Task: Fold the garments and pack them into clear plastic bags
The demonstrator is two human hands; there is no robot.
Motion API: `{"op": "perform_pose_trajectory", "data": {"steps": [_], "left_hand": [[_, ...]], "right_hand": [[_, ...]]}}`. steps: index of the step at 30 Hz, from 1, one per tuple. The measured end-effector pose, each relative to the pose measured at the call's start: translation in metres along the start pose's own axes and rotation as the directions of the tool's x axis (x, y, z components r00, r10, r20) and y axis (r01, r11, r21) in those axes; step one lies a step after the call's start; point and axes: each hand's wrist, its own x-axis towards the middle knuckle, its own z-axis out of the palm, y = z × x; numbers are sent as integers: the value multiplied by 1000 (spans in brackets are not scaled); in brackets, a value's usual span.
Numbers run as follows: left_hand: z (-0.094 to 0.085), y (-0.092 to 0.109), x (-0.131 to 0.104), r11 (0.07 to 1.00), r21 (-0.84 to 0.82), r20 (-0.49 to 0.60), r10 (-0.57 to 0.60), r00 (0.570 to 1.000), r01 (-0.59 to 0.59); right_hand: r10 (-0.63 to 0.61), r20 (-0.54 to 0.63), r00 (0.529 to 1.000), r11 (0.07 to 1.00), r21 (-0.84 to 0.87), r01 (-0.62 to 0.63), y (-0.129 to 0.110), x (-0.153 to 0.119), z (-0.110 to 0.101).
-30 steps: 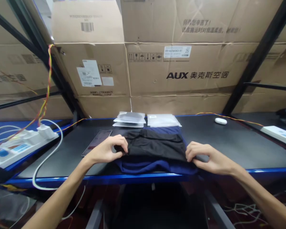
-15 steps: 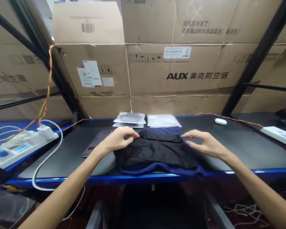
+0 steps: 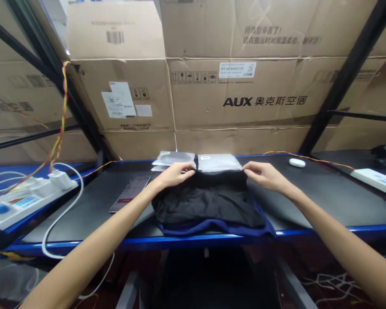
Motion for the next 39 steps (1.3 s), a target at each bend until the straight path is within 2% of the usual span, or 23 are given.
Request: {"op": "perform_pose_trajectory", "data": {"steps": [3,5,7,9,12,16,19,21,23,25,26,28,30,32,34,39], "left_hand": [[6,-1,12,986,-135,-94,-108,990,95],[12,-4,21,971,-165,-119,-192,974,171],[18,-8,27,970,-75,-122,-239,963,232],[25,-12,31,962,106,-109,-241,964,252],[32,-18,33,926,292,-72,-226,971,237],[31,-17,27,915,348,-50,-199,979,204],[27,-9,18,910,380,-100,-137,985,165],[24,0,11,925,372,-109,-42,993,80],[23,9,2,942,331,-50,71,996,-50],[23,17,-8,946,289,68,132,989,-147],[24,20,-13,947,280,134,122,984,-155],[27,23,-22,951,285,243,50,969,-121],[31,23,-29,952,296,310,-27,950,-70],[35,21,-34,953,301,336,-65,940,-41],[38,20,-36,953,299,332,-67,941,-38],[41,18,-38,951,308,308,-61,949,-39]], "right_hand": [[108,-85,991,982,162,-93,9,21,-3],[182,-43,982,961,218,-169,17,34,-1],[240,9,971,957,166,-238,23,43,4],[250,30,968,967,28,-251,27,46,10],[211,33,977,971,-127,-205,30,41,20],[166,65,984,970,-189,-152,32,30,26],[126,8,992,952,-281,-118,29,26,25],[66,-63,996,945,-317,-83,21,25,24],[-10,-89,996,957,-290,-16,10,23,26],[-93,-32,995,972,-222,83,-5,20,31],[-134,32,991,974,-180,137,-13,18,34],[-175,196,965,974,-110,199,-26,13,39],[-143,341,929,981,-78,180,-34,8,44],[-83,442,893,988,-81,132,-37,3,47],[-55,493,868,989,-93,116,-35,0,49],[-52,488,871,983,-128,131,-30,-3,53]]}}
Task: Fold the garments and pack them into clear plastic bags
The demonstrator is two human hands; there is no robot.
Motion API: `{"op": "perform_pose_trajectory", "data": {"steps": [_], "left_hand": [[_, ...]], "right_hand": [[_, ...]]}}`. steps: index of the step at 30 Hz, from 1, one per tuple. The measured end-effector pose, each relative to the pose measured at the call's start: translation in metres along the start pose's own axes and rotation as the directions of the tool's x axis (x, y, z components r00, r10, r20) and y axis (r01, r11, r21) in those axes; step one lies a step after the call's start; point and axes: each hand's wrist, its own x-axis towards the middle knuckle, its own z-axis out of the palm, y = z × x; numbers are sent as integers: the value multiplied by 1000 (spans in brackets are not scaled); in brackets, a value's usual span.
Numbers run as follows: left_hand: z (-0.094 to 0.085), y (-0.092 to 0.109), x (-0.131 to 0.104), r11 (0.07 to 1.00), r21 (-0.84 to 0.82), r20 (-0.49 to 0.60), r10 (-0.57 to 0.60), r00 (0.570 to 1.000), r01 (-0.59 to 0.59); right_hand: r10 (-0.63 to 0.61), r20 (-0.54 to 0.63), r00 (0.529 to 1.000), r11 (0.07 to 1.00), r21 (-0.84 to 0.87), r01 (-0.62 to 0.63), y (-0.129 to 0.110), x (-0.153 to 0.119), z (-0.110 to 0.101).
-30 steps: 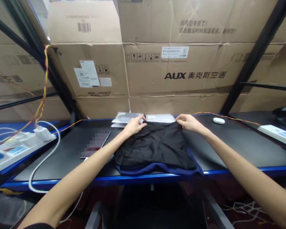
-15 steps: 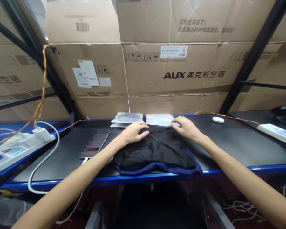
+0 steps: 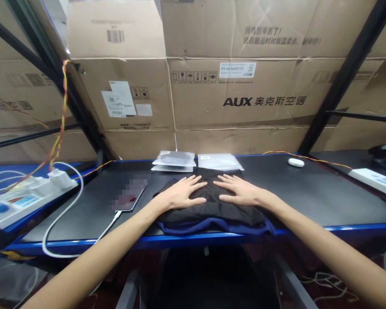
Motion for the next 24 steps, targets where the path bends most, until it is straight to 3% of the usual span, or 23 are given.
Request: {"op": "perform_pose_trajectory", "data": {"steps": [16,20,24], "left_hand": [[-1,1,-5,1000,-27,-26,-9,1000,9],[-9,-10,1,1000,-2,-154,-8,988,7],[-18,-43,14,982,98,-350,-120,929,164]], "right_hand": [[7,11,1000,1000,6,-7,-7,0,-5],[9,2,1000,1000,18,-9,-5,1,-3],[8,-6,1000,1000,17,-8,-4,1,-2]]}}
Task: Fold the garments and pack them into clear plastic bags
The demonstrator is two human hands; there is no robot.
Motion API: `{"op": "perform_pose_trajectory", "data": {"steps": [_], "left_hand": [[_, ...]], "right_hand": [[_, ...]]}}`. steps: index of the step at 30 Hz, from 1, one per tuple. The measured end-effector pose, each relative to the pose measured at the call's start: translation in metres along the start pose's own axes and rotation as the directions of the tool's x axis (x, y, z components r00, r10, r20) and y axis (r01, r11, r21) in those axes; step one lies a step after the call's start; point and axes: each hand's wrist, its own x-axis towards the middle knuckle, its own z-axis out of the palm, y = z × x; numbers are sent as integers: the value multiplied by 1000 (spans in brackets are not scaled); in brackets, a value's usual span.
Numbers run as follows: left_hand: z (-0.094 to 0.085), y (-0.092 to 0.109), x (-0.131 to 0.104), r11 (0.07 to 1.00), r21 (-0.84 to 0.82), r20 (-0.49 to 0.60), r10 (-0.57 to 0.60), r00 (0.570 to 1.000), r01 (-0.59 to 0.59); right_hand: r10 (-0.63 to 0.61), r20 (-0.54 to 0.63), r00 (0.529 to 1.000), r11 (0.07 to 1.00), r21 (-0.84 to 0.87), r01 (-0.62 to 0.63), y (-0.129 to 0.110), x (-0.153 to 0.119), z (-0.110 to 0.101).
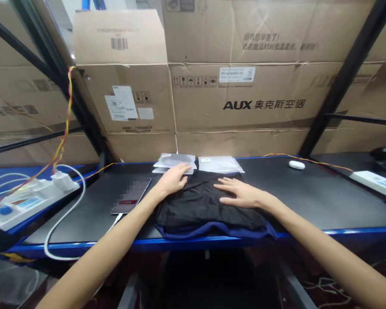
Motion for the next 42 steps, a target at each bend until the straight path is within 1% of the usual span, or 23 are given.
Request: {"op": "perform_pose_trajectory", "data": {"steps": [3,5,7,11,14,16,18,21,22,23,25,27,28,29,31,33,35,37,38,40,42], "left_hand": [[4,-24,13,983,137,-67,-112,992,120],[7,-36,20,964,212,-99,-141,985,159],[11,-44,27,950,260,-131,-144,981,174],[11,-52,34,958,236,-126,-136,983,162],[3,-51,31,964,205,-158,-140,977,171],[-5,-44,26,960,208,-212,-145,966,190],[-14,-30,20,959,223,-262,-117,958,178],[-23,3,12,953,293,-297,15,955,76],[-23,16,9,948,316,-294,64,953,34],[-22,29,7,942,335,-312,96,945,15],[-15,52,4,924,377,-271,172,947,-60],[-5,68,3,908,403,-187,205,961,-116],[1,73,3,905,397,-130,218,967,-151],[6,76,3,906,379,-74,230,970,-186],[13,75,3,922,296,10,258,966,-249],[11,67,4,945,146,44,289,956,-293],[1,55,4,943,-55,67,332,941,-329],[-14,41,3,903,-236,117,394,912,-359],[-22,34,2,887,-294,133,406,904,-355],[-32,22,-4,889,-335,142,375,916,-312],[-34,11,-11,899,-322,140,355,924,-297]], "right_hand": [[16,5,1000,1000,-2,-16,-2,0,-1],[24,12,1000,1000,-4,-24,-4,-1,-2],[27,16,999,1000,-11,-27,-5,0,-3],[25,12,1000,1000,-17,-24,-4,0,-3],[14,6,1000,1000,-12,-14,-3,-1,-2],[7,-1,1000,1000,-10,-7,-2,-1,-2],[1,-8,1000,1000,-11,-1,-1,-1,-2],[-11,-52,999,1000,-18,10,4,1,-3],[-19,-87,996,1000,-26,17,8,2,-4],[-27,-129,991,999,-39,22,11,3,-5],[-44,-204,978,996,-80,28,19,4,-6],[-57,-244,968,993,-119,28,26,4,-8],[-61,-250,966,991,-133,28,29,4,-9],[-64,-252,965,989,-143,28,31,4,-9],[-70,-253,965,988,-152,32,34,4,-9],[-80,-249,965,989,-142,46,34,4,-9],[-100,-246,964,990,-119,72,33,4,-9],[-119,-250,961,990,-100,96,32,4,-9],[-126,-256,959,990,-94,104,31,4,-9],[-133,-266,955,990,-87,114,30,4,-10],[-134,-270,953,990,-77,117,30,3,-10]]}}
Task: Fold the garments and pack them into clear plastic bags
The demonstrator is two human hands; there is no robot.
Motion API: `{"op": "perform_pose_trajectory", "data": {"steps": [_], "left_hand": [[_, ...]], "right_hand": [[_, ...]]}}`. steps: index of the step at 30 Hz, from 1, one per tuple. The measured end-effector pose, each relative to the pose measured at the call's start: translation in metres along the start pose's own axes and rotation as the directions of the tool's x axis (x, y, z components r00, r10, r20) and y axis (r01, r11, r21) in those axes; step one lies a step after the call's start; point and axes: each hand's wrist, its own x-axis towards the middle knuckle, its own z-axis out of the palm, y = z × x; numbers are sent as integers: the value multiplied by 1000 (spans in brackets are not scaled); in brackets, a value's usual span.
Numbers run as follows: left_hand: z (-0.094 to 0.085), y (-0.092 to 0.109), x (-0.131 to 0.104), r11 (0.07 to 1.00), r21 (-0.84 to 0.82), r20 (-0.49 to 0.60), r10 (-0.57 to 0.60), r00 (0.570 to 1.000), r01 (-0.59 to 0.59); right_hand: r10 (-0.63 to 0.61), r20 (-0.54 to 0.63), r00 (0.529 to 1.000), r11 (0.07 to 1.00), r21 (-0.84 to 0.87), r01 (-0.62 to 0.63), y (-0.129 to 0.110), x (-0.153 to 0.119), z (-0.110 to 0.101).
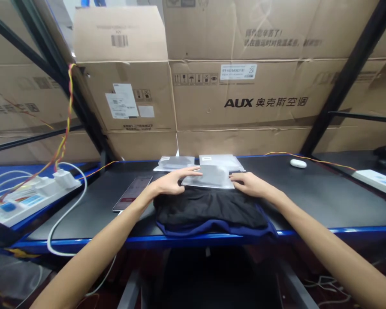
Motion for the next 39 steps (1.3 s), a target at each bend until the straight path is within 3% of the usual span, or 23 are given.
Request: {"op": "perform_pose_trajectory", "data": {"steps": [5,9,14,20,24,28,32,39], "left_hand": [[16,-25,-16,980,195,-103,-10,995,30],[25,-43,-19,966,256,-173,-5,985,50],[31,-40,-18,976,205,-276,-14,961,73],[36,-28,-14,997,-23,-258,-72,963,69],[35,-30,-12,987,-134,-283,-118,952,83],[37,-33,-12,998,-51,-388,-61,920,45],[41,-29,-12,999,-17,-375,-40,926,36],[42,-17,-11,1000,-14,-350,-19,937,15]], "right_hand": [[4,-9,1000,1000,27,-4,1,0,0],[3,-3,1000,999,47,-3,2,0,-1],[69,-6,998,998,9,-69,5,-2,-2],[184,-138,973,973,-112,-200,9,-2,-1],[36,-204,978,995,-80,-53,0,-2,3],[-132,-224,966,990,-87,115,-17,-1,9],[-247,-229,942,967,-125,223,-39,11,16],[-390,-107,914,857,-405,319,-77,51,39]]}}
